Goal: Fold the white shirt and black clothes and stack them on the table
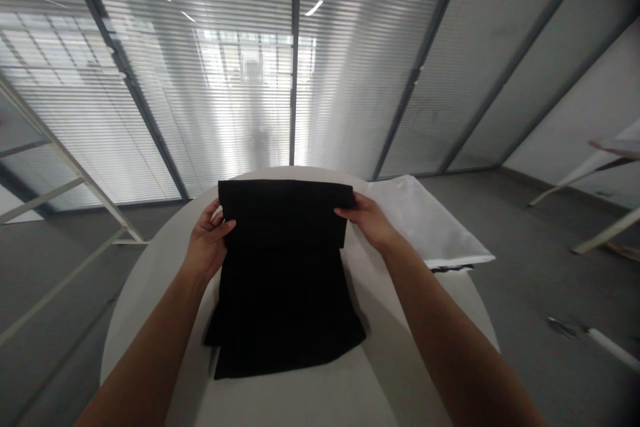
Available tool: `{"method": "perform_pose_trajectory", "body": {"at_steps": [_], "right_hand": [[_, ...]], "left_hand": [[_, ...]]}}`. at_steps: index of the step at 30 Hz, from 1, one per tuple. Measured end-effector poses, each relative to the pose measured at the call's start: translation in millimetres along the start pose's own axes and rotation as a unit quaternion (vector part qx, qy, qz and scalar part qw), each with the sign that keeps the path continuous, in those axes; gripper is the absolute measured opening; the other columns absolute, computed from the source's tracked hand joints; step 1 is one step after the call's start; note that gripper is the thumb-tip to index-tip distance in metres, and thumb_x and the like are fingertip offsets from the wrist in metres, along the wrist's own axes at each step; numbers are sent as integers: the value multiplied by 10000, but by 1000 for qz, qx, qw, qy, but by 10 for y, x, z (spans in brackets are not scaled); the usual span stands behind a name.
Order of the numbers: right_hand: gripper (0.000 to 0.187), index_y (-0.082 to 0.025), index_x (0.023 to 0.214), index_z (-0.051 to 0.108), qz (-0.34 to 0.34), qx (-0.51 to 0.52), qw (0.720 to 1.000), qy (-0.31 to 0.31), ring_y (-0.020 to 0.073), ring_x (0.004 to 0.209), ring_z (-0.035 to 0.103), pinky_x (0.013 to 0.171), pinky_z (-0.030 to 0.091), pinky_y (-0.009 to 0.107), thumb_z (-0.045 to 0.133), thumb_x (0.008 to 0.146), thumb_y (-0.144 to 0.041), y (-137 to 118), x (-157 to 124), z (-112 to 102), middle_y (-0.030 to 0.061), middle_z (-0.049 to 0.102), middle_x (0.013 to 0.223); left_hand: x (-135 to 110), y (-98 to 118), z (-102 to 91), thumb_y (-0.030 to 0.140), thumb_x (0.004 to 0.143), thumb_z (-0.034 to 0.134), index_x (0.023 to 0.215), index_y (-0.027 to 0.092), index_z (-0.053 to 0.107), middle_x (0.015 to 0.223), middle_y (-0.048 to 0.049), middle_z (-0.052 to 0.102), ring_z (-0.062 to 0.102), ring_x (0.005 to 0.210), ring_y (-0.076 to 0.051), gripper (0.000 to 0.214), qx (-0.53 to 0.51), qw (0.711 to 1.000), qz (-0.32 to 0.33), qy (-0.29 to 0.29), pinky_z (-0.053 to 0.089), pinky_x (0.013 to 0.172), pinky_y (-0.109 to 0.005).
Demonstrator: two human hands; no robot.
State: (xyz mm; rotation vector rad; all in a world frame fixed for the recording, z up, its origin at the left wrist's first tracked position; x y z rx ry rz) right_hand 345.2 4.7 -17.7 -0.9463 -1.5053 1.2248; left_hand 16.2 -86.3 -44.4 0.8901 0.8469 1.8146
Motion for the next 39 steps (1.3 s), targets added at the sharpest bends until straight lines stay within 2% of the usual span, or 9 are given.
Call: {"method": "perform_pose_trajectory", "body": {"at_steps": [5, 10, 15, 19, 24, 30, 33, 35, 39], "right_hand": [[418, -216, 1061, 642, 5, -34, 994, -100, 168, 787, 602, 661, 471, 275, 775, 670, -277, -284, -132, -29, 10, 670, 942], [356, -205, 969, 650, 13, -104, 972, -211, 176, 820, 615, 759, 498, 306, 795, 653, -286, -423, -288, -46, 5, 657, 873], [315, -198, 979, 678, 16, -133, 928, -346, 200, 1019, 621, 909, 467, 339, 766, 684, -266, -549, -456, 46, 54, 672, 1102], [216, -165, 896, 714, 94, -108, 882, -449, 240, 1115, 601, 892, 482, 335, 731, 704, -260, -567, -624, 157, 102, 669, 1154], [347, -163, 994, 717, 196, -92, 873, -437, 282, 1072, 619, 752, 531, 326, 737, 698, -342, -505, -666, 178, 119, 680, 1124], [248, -210, 1030, 713, 79, -266, 880, -385, 214, 948, 623, 807, 471, 303, 609, 833, -320, -346, -524, 470, 60, 701, 1036], [222, -191, 986, 719, 42, -398, 848, -347, 216, 829, 623, 749, 447, 314, 584, 846, -298, -203, -486, 645, 82, 709, 965], [228, -182, 950, 721, 45, -453, 814, -361, 206, 745, 612, 688, 430, 303, 600, 835, -337, -100, -495, 704, 83, 709, 894], [372, -172, 860, 710, 59, -464, 774, -427, 172, 642, 570, 588, 387, 274, 635, 790, -529, 66, -501, 659, 54, 682, 765]], "left_hand": [[-25, 167, 58, 70, 636, 782, 1037, 227, 702, 1077, -1, 703, 622, 1039, -149, 438, 29, 997, 35, -66, 475, 950, -259], [-123, 299, -120, 102, 581, 832, 989, 221, 725, 949, -17, 726, 649, 852, -181, 438, 133, 984, -22, -119, 527, 795, -292], [-265, 483, -131, 320, 666, 820, 884, 184, 739, 927, -99, 708, 642, 848, -251, 269, 250, 930, -55, -265, 529, 762, -362], [-362, 497, -61, 506, 699, 754, 708, 186, 736, 846, -152, 690, 634, 925, -333, 320, 286, 883, -92, -361, 493, 862, -463], [-377, 450, -44, 477, 705, 707, 729, 217, 758, 853, -130, 700, 626, 922, -337, 266, 331, 869, -147, -337, 475, 884, -450], [-464, 373, 315, 412, 831, 598, 928, 265, 734, 967, -58, 701, 623, 913, -258, 223, 553, 800, -19, -233, 463, 851, -355], [-559, 134, 515, 449, 880, 524, 1103, 267, 693, 1092, -89, 669, 586, 1035, -286, 334, 618, 755, 54, -212, 399, 961, -413], [-586, -81, 536, 473, 897, 487, 1149, 255, 680, 1107, -125, 656, 573, 1052, -315, 385, 660, 720, 43, -210, 377, 966, -463], [-548, -320, 416, 538, 911, 417, 962, 228, 717, 990, -152, 661, 586, 968, -329, 435, 723, 656, -1, -219, 386, 905, -486]]}}
Point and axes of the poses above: each hand's wrist, its own x-axis towards the middle knuckle, its own z-axis out of the palm, y = z × x, the point moved 6 cm from there along x, towards the middle knuckle
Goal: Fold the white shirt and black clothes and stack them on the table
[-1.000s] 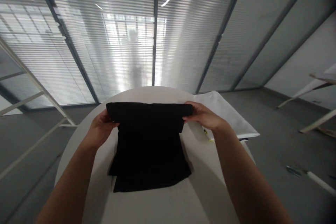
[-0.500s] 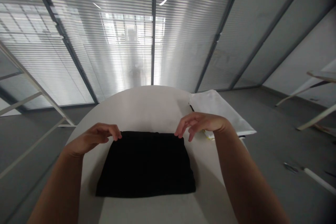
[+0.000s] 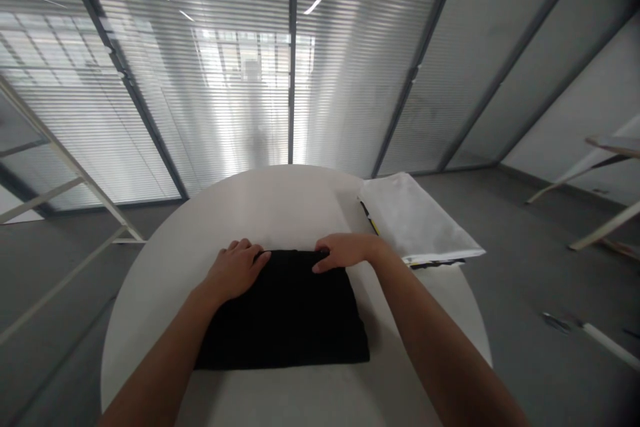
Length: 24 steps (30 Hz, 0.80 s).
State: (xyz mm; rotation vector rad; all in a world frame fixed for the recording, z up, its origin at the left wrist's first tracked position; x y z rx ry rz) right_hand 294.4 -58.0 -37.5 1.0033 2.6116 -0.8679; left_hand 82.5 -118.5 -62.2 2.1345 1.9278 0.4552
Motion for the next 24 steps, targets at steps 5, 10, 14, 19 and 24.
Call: {"method": "perform_pose_trajectory", "body": {"at_steps": [5, 10, 14, 19, 24], "right_hand": [[366, -182, 805, 687, -12, 84, 996, -10, 140, 602, 549, 562, 383, 244, 728, 694, -529, 245, 48, 40, 0, 647, 686], [366, -188, 813, 673, 10, 191, 981, -41, 136, 595, 562, 551, 429, 233, 766, 657, -506, 364, 57, 122, -8, 638, 686], [447, -174, 786, 669, 87, 231, 967, -61, 121, 508, 542, 491, 440, 228, 797, 604, -561, 438, -1, 162, -15, 598, 608], [567, -168, 827, 727, 52, 313, 948, -31, 155, 571, 590, 543, 491, 263, 584, 762, -713, 386, -23, 121, 46, 665, 681], [393, -214, 887, 756, -7, 334, 942, 35, 178, 746, 630, 636, 506, 247, 706, 740, -576, 442, 5, 29, 34, 720, 857]], "left_hand": [[55, -184, -21, 600, 865, 472, 793, 227, 682, 807, -105, 664, 600, 834, -277, 434, -42, 999, -4, 7, 399, 840, -391], [87, -235, -27, 586, 887, 439, 682, 237, 629, 707, -72, 649, 594, 701, -236, 447, -94, 995, 7, -24, 389, 709, -327], [89, -263, -62, 595, 882, 430, 634, 235, 597, 675, -57, 646, 590, 665, -223, 468, -90, 995, -11, -37, 369, 654, -311], [85, -285, -113, 632, 872, 416, 627, 232, 587, 664, -45, 639, 583, 650, -221, 499, -79, 996, -19, -29, 359, 624, -299], [100, -270, -178, 590, 900, 399, 685, 231, 610, 732, -46, 654, 599, 719, -223, 468, -68, 998, -1, 6, 374, 673, -301]]}}
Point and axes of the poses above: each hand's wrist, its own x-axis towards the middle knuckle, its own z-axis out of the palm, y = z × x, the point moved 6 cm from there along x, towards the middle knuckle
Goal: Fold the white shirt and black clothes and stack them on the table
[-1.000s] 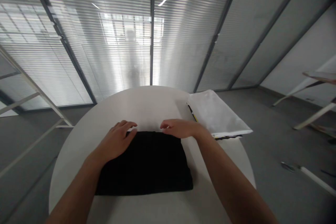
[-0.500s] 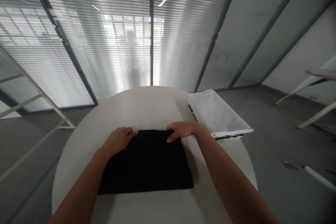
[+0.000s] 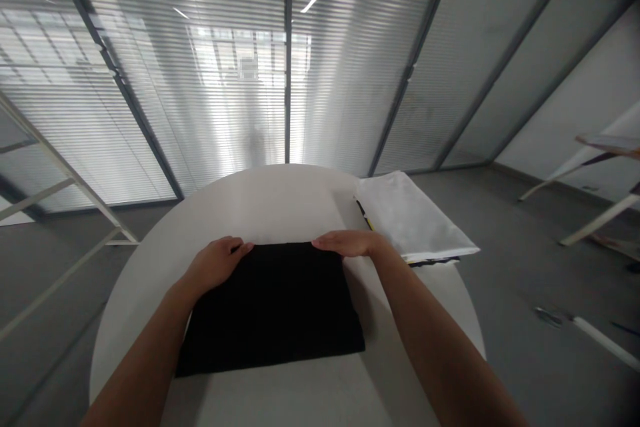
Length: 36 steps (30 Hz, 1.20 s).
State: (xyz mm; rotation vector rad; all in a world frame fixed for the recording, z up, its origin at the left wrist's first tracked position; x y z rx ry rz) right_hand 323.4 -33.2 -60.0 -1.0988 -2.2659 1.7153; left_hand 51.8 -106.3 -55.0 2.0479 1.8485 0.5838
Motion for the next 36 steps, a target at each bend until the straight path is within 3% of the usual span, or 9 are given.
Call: {"method": "perform_pose_trajectory", "body": {"at_steps": [6, 13, 18, 21, 24, 26, 30, 33, 36], "right_hand": [[423, -208, 891, 735, -2, -63, 998, -4, 156, 633, 581, 545, 461, 241, 596, 823, -602, 52, 13, -46, 31, 698, 788], [380, -212, 671, 658, -107, -225, 962, 116, 197, 717, 588, 775, 441, 314, 506, 922, -453, -226, 113, -87, 53, 668, 743], [401, -208, 687, 631, -93, -292, 931, 198, 221, 772, 605, 775, 418, 327, 427, 968, -410, -199, 115, -201, 85, 673, 786], [410, -208, 686, 630, -88, -304, 925, 210, 220, 761, 606, 760, 417, 320, 427, 970, -423, -153, 115, -250, 89, 669, 777], [406, -203, 716, 651, -85, -313, 914, 242, 225, 794, 612, 779, 419, 314, 431, 969, -432, -135, 107, -320, 99, 679, 806], [413, -195, 739, 664, -67, -321, 913, 241, 221, 817, 618, 801, 419, 308, 409, 979, -415, -115, 112, -345, 102, 686, 825], [388, -160, 830, 669, -19, -359, 898, 255, 212, 881, 623, 831, 421, 297, 364, 990, -338, -166, 107, -334, 112, 689, 917], [335, -161, 1021, 647, -33, -379, 863, 333, 209, 1007, 601, 897, 407, 302, 350, 990, -314, -346, 78, -235, 112, 669, 1061], [400, -201, 1243, 571, -64, -398, 859, 316, 231, 1177, 534, 1003, 358, 355, 345, 995, -420, -452, 130, 24, 105, 618, 1237]], "left_hand": [[53, -71, 1, 579, 904, 405, 688, 231, 618, 754, -48, 658, 602, 726, -211, 462, 71, 997, -2, 1, 373, 677, -295], [-79, 4, -250, 475, 927, 408, 972, 261, 675, 988, -69, 666, 617, 885, -242, 345, 139, 988, -23, 58, 427, 750, -317], [-168, 280, -283, 504, 876, 525, 1101, 261, 688, 1104, -106, 650, 573, 1070, -309, 368, 13, 992, 23, 122, 375, 1007, -429], [-162, 347, -142, 507, 795, 650, 1181, 272, 668, 1265, -108, 612, 467, 1257, -342, 453, -136, 981, 40, 134, 230, 1131, -467], [-124, 325, 86, 536, 756, 690, 1251, 284, 631, 1401, -101, 541, 335, 1385, -350, 559, -206, 973, 37, 96, 85, 1173, -487], [-97, 296, 226, 580, 801, 619, 1305, 280, 594, 1426, -111, 519, 341, 1387, -357, 587, -149, 987, 30, 47, 70, 1163, -524], [-70, 268, 360, 633, 920, 344, 1442, 277, 445, 1461, -103, 482, 407, 1353, -306, 639, 46, 997, 44, -51, 202, 1133, -515], [-60, 268, 347, 636, 937, 267, 1470, 278, 399, 1457, -89, 488, 423, 1343, -277, 655, 101, 992, 51, -59, 260, 1117, -470], [-54, 258, 330, 640, 937, 256, 1461, 248, 417, 1425, -100, 520, 449, 1318, -277, 674, 116, 991, 44, -40, 283, 1105, -455]]}}
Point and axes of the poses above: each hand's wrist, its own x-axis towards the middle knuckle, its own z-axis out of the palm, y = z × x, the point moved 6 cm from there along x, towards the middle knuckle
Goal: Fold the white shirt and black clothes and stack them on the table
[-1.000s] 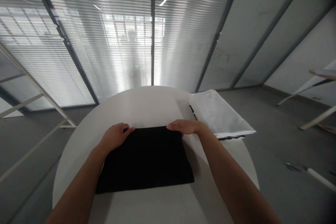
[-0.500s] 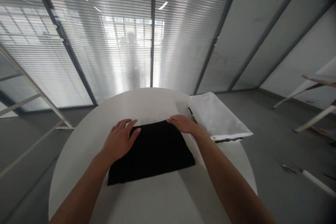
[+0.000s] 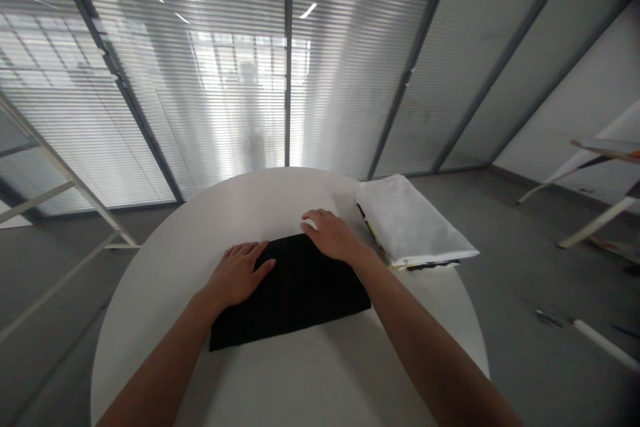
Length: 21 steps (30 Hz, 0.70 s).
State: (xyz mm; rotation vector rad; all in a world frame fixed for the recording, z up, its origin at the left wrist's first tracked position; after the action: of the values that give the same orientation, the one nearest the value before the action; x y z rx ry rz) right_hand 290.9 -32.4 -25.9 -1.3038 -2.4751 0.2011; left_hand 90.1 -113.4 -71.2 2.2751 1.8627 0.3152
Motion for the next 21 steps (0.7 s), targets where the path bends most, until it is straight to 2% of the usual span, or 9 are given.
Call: {"method": "perform_pose_trajectory", "body": {"at_steps": [3, 5, 9, 13, 16, 18, 21], "right_hand": [[550, -217, 1364, 504, -14, -7, 995, -100, 277, 1255, 487, 1050, 316, 430, 357, 962, -563, -111, -68, 207, 125, 562, 1341], [619, -203, 1344, 538, -5, -8, 988, -152, 292, 1214, 523, 1023, 347, 424, 365, 931, -631, -82, -97, 269, 144, 582, 1311], [667, -157, 1149, 670, 12, 10, 976, -219, 288, 1020, 629, 870, 446, 355, 466, 838, -710, 64, -105, 183, 149, 675, 1131], [652, -141, 1004, 715, 24, 54, 940, -335, 269, 853, 660, 727, 467, 326, 579, 740, -721, 183, -188, 78, 115, 711, 982], [576, -161, 1060, 688, -13, 119, 924, -362, 252, 916, 646, 756, 464, 302, 665, 716, -622, 152, -241, -18, 83, 695, 1062], [535, -175, 1098, 663, -35, 169, 915, -366, 241, 963, 632, 795, 461, 291, 679, 728, -561, 115, -263, -55, 67, 680, 1111], [480, -186, 1121, 643, -29, 211, 904, -371, 234, 985, 622, 828, 455, 295, 654, 768, -511, 106, -285, -48, 53, 673, 1127]], "left_hand": [[0, -61, -16, 636, 937, 255, 1421, 232, 470, 1398, -107, 545, 472, 1288, -289, 667, 5, 999, -34, 14, 307, 1081, -468], [3, -124, -35, 627, 938, 266, 1373, 254, 519, 1380, -89, 562, 479, 1273, -298, 626, 1, 999, -52, 15, 331, 1054, -486], [33, -336, -82, 579, 956, 267, 1285, 290, 589, 1317, -61, 605, 497, 1235, -292, 544, -3, 997, -65, 31, 361, 1015, -492], [60, -699, -49, 514, 974, 260, 1325, 286, 561, 1363, -63, 563, 480, 1247, -296, 515, 34, 988, -125, 77, 348, 1030, -501], [84, -863, 49, 441, 980, 299, 1369, 272, 522, 1429, -78, 502, 429, 1306, -292, 479, 84, 983, -139, 88, 307, 1073, -491], [101, -901, 106, 417, 981, 310, 1393, 268, 494, 1452, -90, 476, 399, 1337, -285, 475, 102, 982, -136, 85, 284, 1091, -490], [118, -905, 133, 422, 983, 307, 1396, 272, 484, 1457, -92, 467, 393, 1343, -275, 473, 107, 982, -132, 86, 277, 1095, -492]]}}
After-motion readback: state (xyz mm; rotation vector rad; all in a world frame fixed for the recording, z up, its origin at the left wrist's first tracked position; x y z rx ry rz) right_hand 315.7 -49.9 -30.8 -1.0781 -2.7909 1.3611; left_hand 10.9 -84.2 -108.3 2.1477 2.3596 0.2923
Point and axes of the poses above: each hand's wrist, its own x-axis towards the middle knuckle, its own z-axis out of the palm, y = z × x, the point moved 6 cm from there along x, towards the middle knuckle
